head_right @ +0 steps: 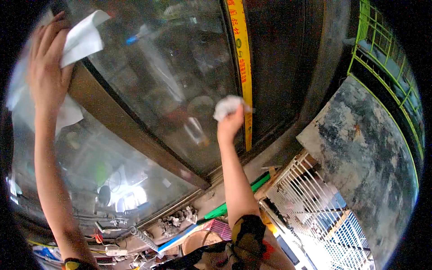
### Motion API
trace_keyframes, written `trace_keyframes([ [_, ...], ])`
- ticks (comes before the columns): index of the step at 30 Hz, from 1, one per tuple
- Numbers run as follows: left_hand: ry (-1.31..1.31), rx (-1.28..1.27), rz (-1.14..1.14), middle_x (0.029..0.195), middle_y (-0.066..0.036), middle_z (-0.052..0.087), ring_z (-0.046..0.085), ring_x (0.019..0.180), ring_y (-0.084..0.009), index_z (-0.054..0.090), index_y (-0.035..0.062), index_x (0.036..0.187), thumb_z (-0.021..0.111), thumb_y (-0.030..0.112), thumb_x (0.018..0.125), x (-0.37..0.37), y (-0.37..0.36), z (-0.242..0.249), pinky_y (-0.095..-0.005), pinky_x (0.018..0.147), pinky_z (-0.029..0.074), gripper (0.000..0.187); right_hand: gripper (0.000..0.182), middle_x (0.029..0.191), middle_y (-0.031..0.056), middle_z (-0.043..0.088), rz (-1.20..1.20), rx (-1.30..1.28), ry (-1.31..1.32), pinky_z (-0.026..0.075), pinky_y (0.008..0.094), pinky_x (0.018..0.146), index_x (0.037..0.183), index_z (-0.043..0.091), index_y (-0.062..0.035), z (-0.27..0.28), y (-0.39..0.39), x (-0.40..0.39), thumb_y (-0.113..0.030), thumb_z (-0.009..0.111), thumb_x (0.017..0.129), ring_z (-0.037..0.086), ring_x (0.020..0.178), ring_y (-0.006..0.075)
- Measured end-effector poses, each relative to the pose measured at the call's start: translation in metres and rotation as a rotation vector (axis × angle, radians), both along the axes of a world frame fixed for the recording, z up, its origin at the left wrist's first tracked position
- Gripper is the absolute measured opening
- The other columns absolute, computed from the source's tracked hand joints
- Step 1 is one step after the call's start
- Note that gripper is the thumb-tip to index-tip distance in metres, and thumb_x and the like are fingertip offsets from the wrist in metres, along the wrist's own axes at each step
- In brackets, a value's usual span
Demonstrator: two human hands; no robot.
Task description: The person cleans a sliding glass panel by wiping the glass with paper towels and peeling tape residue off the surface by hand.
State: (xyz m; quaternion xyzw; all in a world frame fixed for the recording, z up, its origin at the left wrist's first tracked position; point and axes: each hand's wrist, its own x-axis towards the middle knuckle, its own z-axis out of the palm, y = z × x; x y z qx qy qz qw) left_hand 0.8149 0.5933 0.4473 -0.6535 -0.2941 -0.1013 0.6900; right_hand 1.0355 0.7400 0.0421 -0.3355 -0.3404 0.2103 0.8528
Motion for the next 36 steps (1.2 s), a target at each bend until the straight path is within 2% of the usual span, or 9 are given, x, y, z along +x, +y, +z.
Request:
trace_keyframes([
  [4,-0.07,-0.003,-0.086,0.123,-0.012,0.058,0.049,0.124,-0.0331,0.06,0.0015,0.107,0.061,0.012,0.071,0.024,-0.009,-0.012,-0.0427,0.107,0.037,0.038,0.019,0.099,0.0137,0.056,-0.173,0.274,-0.358,0.047,0.0358,0.078,0.095,0.062,-0.0011,0.158,-0.015,-0.011,0.006,0.059,0.078,0.058,0.092,0.03],
  [6,-0.077,-0.008,-0.107,0.12,-0.011,0.059,0.05,0.123,-0.0323,0.06,0.0009,0.104,0.06,0.011,0.07,0.027,-0.009,-0.012,-0.0432,0.108,0.037,0.036,0.017,0.1,0.0128,0.056,-0.179,0.352,-0.412,0.048,0.0353,0.077,0.094,0.064,-0.0008,0.185,-0.023,-0.026,0.005,0.062,0.078,0.059,0.091,0.0284],
  [10,-0.092,-0.028,-0.15,0.116,-0.011,0.059,0.05,0.123,-0.031,0.06,0.0006,0.1,0.06,0.01,0.07,0.028,-0.009,-0.013,-0.0454,0.109,0.036,0.031,0.008,0.098,0.0126,0.057,-0.044,0.282,-0.489,0.049,0.0343,0.076,0.089,0.067,-0.0015,0.119,-0.046,-0.036,0.001,0.064,0.082,0.061,0.088,0.0271],
  [16,-0.099,-0.02,-0.141,0.114,-0.009,0.059,0.049,0.124,-0.0291,0.06,0.0024,0.099,0.06,0.01,0.069,0.03,-0.011,-0.015,-0.0452,0.11,0.035,0.031,0.017,0.1,0.0223,0.062,0.133,-0.202,-0.886,0.049,0.0434,0.086,0.088,0.066,0.0026,-0.141,-0.092,-0.033,0.007,0.06,0.072,0.061,0.093,0.0392],
  [19,-0.097,-0.012,-0.149,0.113,-0.009,0.06,0.049,0.124,-0.0283,0.06,0.0027,0.098,0.06,0.01,0.07,0.032,-0.01,-0.012,-0.0451,0.11,0.035,0.029,0.011,0.09,0.0208,0.063,0.124,-0.222,-0.901,0.05,0.0457,0.083,0.079,0.065,0.002,-0.127,-0.084,-0.039,0.006,0.059,0.07,0.06,0.082,0.039],
  [24,-0.098,-0.025,-0.152,0.112,-0.008,0.06,0.05,0.124,-0.0276,0.06,0.0036,0.097,0.06,0.01,0.071,0.031,-0.011,-0.016,-0.0451,0.109,0.036,0.026,0.008,0.085,0.0221,0.064,-0.085,0.18,-0.808,0.049,0.044,0.065,0.079,0.067,0.0,0.051,-0.055,-0.045,0.0,0.065,0.071,0.062,0.073,0.0367],
  [28,-0.101,-0.019,-0.147,0.112,-0.007,0.06,0.05,0.123,-0.0278,0.06,0.0043,0.097,0.061,0.01,0.072,0.031,-0.011,-0.014,-0.0451,0.109,0.036,0.026,0.018,0.08,0.0177,0.06,-0.186,0.36,-0.549,0.048,0.0384,0.064,0.082,0.064,-0.0003,0.172,-0.047,-0.043,0.011,0.06,0.07,0.061,0.073,0.0349],
  [31,-0.116,-0.011,-0.165,0.113,-0.007,0.06,0.051,0.122,-0.0275,0.06,0.0049,0.097,0.062,0.011,0.071,0.031,-0.01,-0.015,-0.0451,0.109,0.036,0.026,0.016,0.088,0.0145,0.06,-0.093,0.295,-0.586,0.049,0.038,0.067,0.084,0.063,-0.0002,0.153,-0.057,-0.037,0.011,0.061,0.072,0.061,0.077,0.0326],
  [36,-0.139,0.023,-0.084,0.112,-0.008,0.06,0.051,0.12,-0.0275,0.061,0.0068,0.093,0.063,0.006,0.07,0.03,-0.009,-0.016,-0.0465,0.109,0.036,0.023,0.019,0.091,0.0189,0.062,-0.09,0.043,-0.636,0.048,0.0429,0.066,0.09,0.066,0.0005,0.028,-0.065,-0.038,0.005,0.066,0.071,0.062,0.081,0.0356],
])
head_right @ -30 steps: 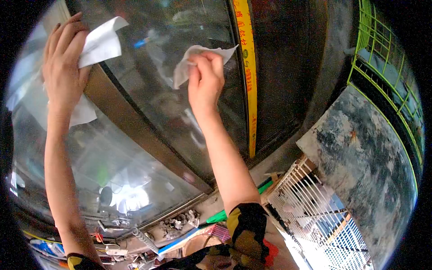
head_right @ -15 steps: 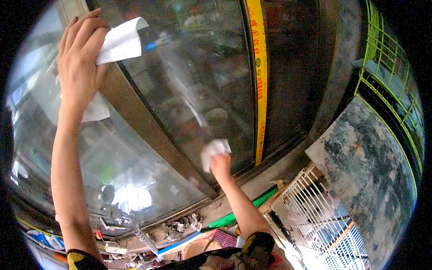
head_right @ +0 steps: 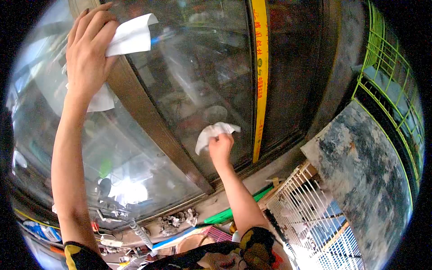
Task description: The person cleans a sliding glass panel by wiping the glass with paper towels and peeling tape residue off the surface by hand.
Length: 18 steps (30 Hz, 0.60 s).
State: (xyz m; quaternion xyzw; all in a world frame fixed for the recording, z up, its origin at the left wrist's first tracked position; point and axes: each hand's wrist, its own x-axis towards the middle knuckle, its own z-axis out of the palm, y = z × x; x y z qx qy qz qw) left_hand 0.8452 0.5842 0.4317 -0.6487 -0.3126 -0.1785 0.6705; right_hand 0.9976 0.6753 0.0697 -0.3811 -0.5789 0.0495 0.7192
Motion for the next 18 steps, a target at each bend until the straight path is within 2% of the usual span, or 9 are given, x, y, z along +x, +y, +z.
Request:
trace_keyframes([
  [2,-0.005,0.046,0.003,0.101,-0.011,0.061,0.051,0.118,-0.0276,0.059,0.0068,0.079,0.069,0.012,0.073,0.004,0.005,-0.002,-0.051,0.112,0.033,0.013,0.02,0.084,0.0198,0.062,0.047,-0.273,0.061,0.046,0.044,0.064,0.088,0.065,0.0012,-0.012,0.001,-0.003,0.003,0.067,0.069,0.061,0.077,0.037],
  [4,-0.012,0.031,-0.047,0.101,-0.011,0.061,0.052,0.118,-0.0272,0.059,0.007,0.078,0.069,0.01,0.072,0.004,0.006,-0.002,-0.0507,0.112,0.033,0.012,0.012,0.07,0.0191,0.06,-0.018,-0.155,0.122,0.043,0.0434,0.06,0.079,0.063,0.0032,0.037,-0.002,-0.008,0.003,0.064,0.067,0.058,0.065,0.0376],
  [6,-0.01,0.033,-0.056,0.1,-0.01,0.061,0.052,0.118,-0.027,0.059,0.0072,0.077,0.069,0.009,0.072,0.004,0.007,-0.001,-0.0503,0.112,0.034,0.011,0.011,0.071,0.0176,0.061,0.07,-0.295,0.176,0.045,0.0409,0.06,0.079,0.063,0.0038,0.07,0.007,-0.01,0.001,0.067,0.069,0.061,0.065,0.0329],
  [7,-0.004,0.04,-0.037,0.1,-0.01,0.061,0.052,0.117,-0.0268,0.059,0.0073,0.076,0.069,0.009,0.072,0.004,0.007,-0.001,-0.05,0.112,0.034,0.011,0.013,0.075,0.0158,0.065,0.212,-0.278,0.337,0.048,0.036,0.064,0.079,0.062,0.0042,0.081,0.001,-0.013,-0.002,0.069,0.07,0.064,0.068,0.0265],
  [10,-0.01,0.037,-0.012,0.099,-0.009,0.061,0.052,0.117,-0.0264,0.059,0.0075,0.076,0.068,0.01,0.073,0.003,0.005,-0.002,-0.0491,0.112,0.034,0.01,0.014,0.08,0.0144,0.068,0.155,-0.326,0.356,0.05,0.0324,0.068,0.081,0.064,0.0044,0.044,0.001,-0.014,-0.002,0.071,0.071,0.066,0.072,0.0205],
  [11,-0.015,0.034,-0.009,0.099,-0.009,0.061,0.052,0.117,-0.0263,0.059,0.0076,0.076,0.068,0.01,0.073,0.004,0.004,-0.001,-0.0488,0.112,0.034,0.01,0.013,0.079,0.0088,0.068,0.179,-0.355,0.337,0.049,0.0278,0.07,0.088,0.064,0.0057,0.021,0.001,-0.012,0.004,0.065,0.074,0.062,0.076,0.0124],
  [12,-0.029,0.035,-0.033,0.099,-0.009,0.061,0.052,0.117,-0.0261,0.059,0.0077,0.076,0.068,0.01,0.073,0.004,0.004,-0.002,-0.0487,0.111,0.034,0.009,0.013,0.082,0.0078,0.069,0.305,-0.344,0.43,0.049,0.0276,0.073,0.088,0.064,0.0057,0.014,-0.006,-0.01,0.006,0.065,0.074,0.062,0.078,0.0124],
  [16,-0.034,0.072,-0.085,0.1,-0.009,0.062,0.053,0.116,-0.0255,0.06,0.0078,0.076,0.068,0.01,0.073,0.005,0.009,-0.005,-0.0485,0.111,0.034,0.009,0.015,0.085,0.0056,0.068,0.268,-0.325,0.371,0.048,0.0269,0.075,0.088,0.063,0.005,0.042,0.008,-0.014,0.008,0.062,0.074,0.06,0.082,0.01],
  [18,-0.021,0.075,-0.088,0.1,-0.009,0.061,0.053,0.116,-0.0253,0.06,0.0077,0.076,0.068,0.01,0.073,0.003,0.011,-0.005,-0.0485,0.111,0.033,0.009,0.012,0.076,0.0048,0.066,0.289,-0.307,0.379,0.046,0.0275,0.066,0.085,0.061,0.0039,0.08,-0.005,-0.016,0.006,0.063,0.074,0.057,0.072,0.01],
])
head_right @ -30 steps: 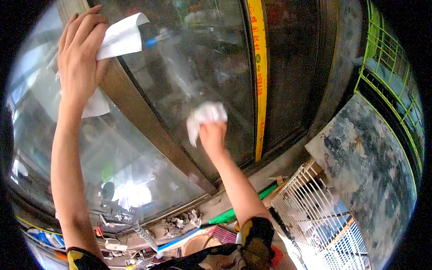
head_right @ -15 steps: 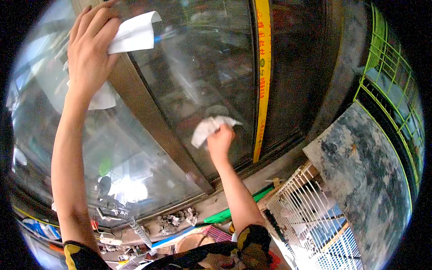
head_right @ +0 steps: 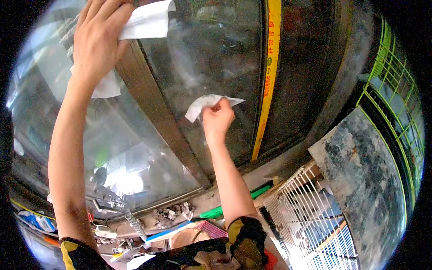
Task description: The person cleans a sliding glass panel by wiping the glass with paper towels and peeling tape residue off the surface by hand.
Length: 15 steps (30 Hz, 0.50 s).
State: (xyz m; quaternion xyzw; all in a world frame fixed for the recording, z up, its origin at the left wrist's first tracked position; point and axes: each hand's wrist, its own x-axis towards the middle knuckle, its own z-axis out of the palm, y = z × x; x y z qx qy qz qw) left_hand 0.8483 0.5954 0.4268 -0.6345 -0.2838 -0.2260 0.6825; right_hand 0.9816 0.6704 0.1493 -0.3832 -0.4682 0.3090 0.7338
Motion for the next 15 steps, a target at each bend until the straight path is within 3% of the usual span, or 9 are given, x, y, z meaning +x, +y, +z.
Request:
trace_keyframes([
  [2,0.013,-0.03,-0.007,0.1,-0.01,0.061,0.053,0.115,-0.0252,0.06,0.0077,0.077,0.068,0.01,0.073,-0.003,-0.004,0.003,-0.0484,0.111,0.034,0.009,0.012,0.065,0.0118,0.06,-0.147,0.023,-0.084,0.045,0.0333,0.06,0.078,0.058,0.0019,-0.013,0.005,-0.001,0.003,0.064,0.067,0.058,0.06,0.0201],
  [4,0.011,-0.047,-0.007,0.101,-0.01,0.061,0.053,0.115,-0.025,0.06,0.0072,0.078,0.068,0.01,0.073,-0.002,-0.007,0.005,-0.0481,0.11,0.034,0.009,0.011,0.066,0.0132,0.059,-0.198,-0.016,-0.138,0.045,0.0361,0.06,0.076,0.057,0.0013,-0.058,0.009,0.001,0.003,0.063,0.067,0.059,0.061,0.0263],
  [5,0.011,-0.057,-0.008,0.101,-0.01,0.061,0.053,0.114,-0.025,0.06,0.007,0.078,0.068,0.009,0.073,-0.002,-0.007,0.004,-0.048,0.11,0.035,0.01,0.011,0.072,0.0176,0.06,-0.179,-0.028,-0.171,0.046,0.0396,0.065,0.077,0.057,0.0026,-0.074,0.007,0.004,0.003,0.062,0.067,0.062,0.07,0.0325],
  [8,-0.006,-0.064,0.027,0.104,-0.01,0.06,0.053,0.114,-0.0271,0.061,0.007,0.085,0.067,0.007,0.073,-0.005,-0.004,0.005,-0.0481,0.11,0.034,0.014,0.012,0.08,0.0221,0.061,-0.225,0.004,-0.269,0.046,0.0416,0.071,0.08,0.057,0.0046,-0.084,0.014,0.01,0.004,0.059,0.069,0.063,0.081,0.0369],
  [10,-0.103,-0.066,-0.186,0.108,-0.01,0.059,0.052,0.116,-0.0287,0.061,0.0081,0.096,0.067,0.004,0.073,-0.01,0.01,0.002,-0.0481,0.111,0.033,0.023,0.014,0.085,0.0218,0.062,-0.256,0.099,-0.158,0.047,0.0416,0.075,0.087,0.06,0.0057,-0.048,0.023,0.02,0.007,0.056,0.073,0.063,0.085,0.0366],
  [14,-0.154,-0.045,-0.287,0.128,-0.012,0.052,0.049,0.123,-0.0289,0.054,0.016,0.13,0.066,0.004,0.077,-0.014,-0.002,0.01,-0.0462,0.114,0.03,0.055,0.016,0.09,0.0177,0.062,-0.428,0.362,-0.123,0.047,0.0378,0.075,0.09,0.064,0.0023,0.041,0.052,0.051,0.006,0.056,0.077,0.061,0.085,0.0336],
  [15,-0.19,-0.132,-0.432,0.12,-0.007,0.057,0.05,0.119,-0.0298,0.063,0.0093,0.106,0.055,-0.008,0.064,-0.003,-0.015,0.01,-0.0429,0.105,0.037,0.046,0.016,0.092,0.0177,0.061,-0.429,0.362,-0.132,0.047,0.0374,0.076,0.09,0.064,0.0024,0.056,0.059,0.056,0.007,0.056,0.077,0.06,0.087,0.0344],
])
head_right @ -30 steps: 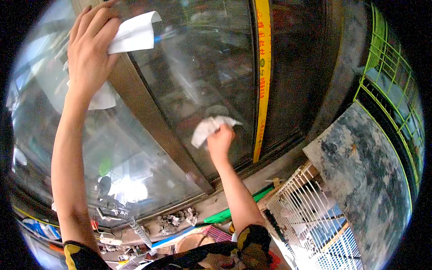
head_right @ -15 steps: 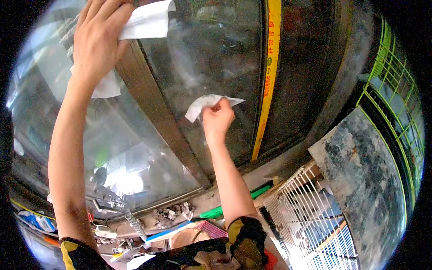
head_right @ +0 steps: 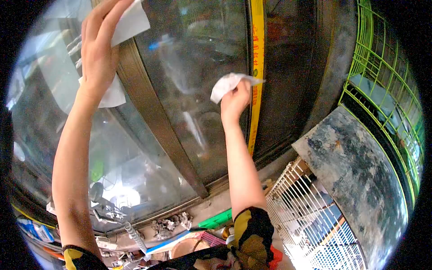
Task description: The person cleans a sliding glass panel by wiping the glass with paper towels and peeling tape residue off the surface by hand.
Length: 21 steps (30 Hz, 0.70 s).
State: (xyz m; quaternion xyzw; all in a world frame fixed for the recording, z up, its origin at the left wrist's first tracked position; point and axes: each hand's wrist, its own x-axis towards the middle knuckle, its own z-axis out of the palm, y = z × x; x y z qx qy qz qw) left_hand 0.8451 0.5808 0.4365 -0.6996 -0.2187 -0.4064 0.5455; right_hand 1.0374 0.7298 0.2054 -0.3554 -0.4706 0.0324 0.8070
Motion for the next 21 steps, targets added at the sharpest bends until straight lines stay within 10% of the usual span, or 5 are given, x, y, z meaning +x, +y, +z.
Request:
trace_keyframes([
  [9,-0.201,0.057,0.081,0.115,-0.012,0.053,0.046,0.108,-0.033,0.06,0.0066,0.098,0.052,-0.011,0.064,-0.01,-0.001,0.0,-0.0395,0.096,0.034,0.039,0.02,0.09,0.0224,0.062,-0.069,0.237,-0.228,0.047,0.045,0.079,0.087,0.065,0.0031,-0.019,-0.037,-0.054,0.008,0.052,0.073,0.06,0.09,0.0375],
  [15,-0.196,-0.015,0.161,0.114,-0.013,0.052,0.045,0.108,-0.0345,0.057,0.0055,0.101,0.058,-0.003,0.067,-0.002,-0.009,-0.001,-0.0418,0.098,0.031,0.035,0.003,0.071,0.022,0.057,-0.168,0.254,-0.187,0.04,0.0483,0.064,0.078,0.061,0.0017,0.136,0.007,-0.023,0.001,0.058,0.077,0.055,0.071,0.0419],
  [21,-0.216,-0.021,0.134,0.112,-0.008,0.053,0.046,0.108,-0.0324,0.058,0.008,0.097,0.064,-0.003,0.067,0.001,-0.009,0.001,-0.0419,0.095,0.033,0.032,0.028,0.115,0.0141,0.061,-0.251,0.429,-0.228,0.047,0.0403,0.087,0.102,0.064,0.0012,0.172,0.018,-0.008,0.011,0.055,0.077,0.056,0.101,0.0347],
])
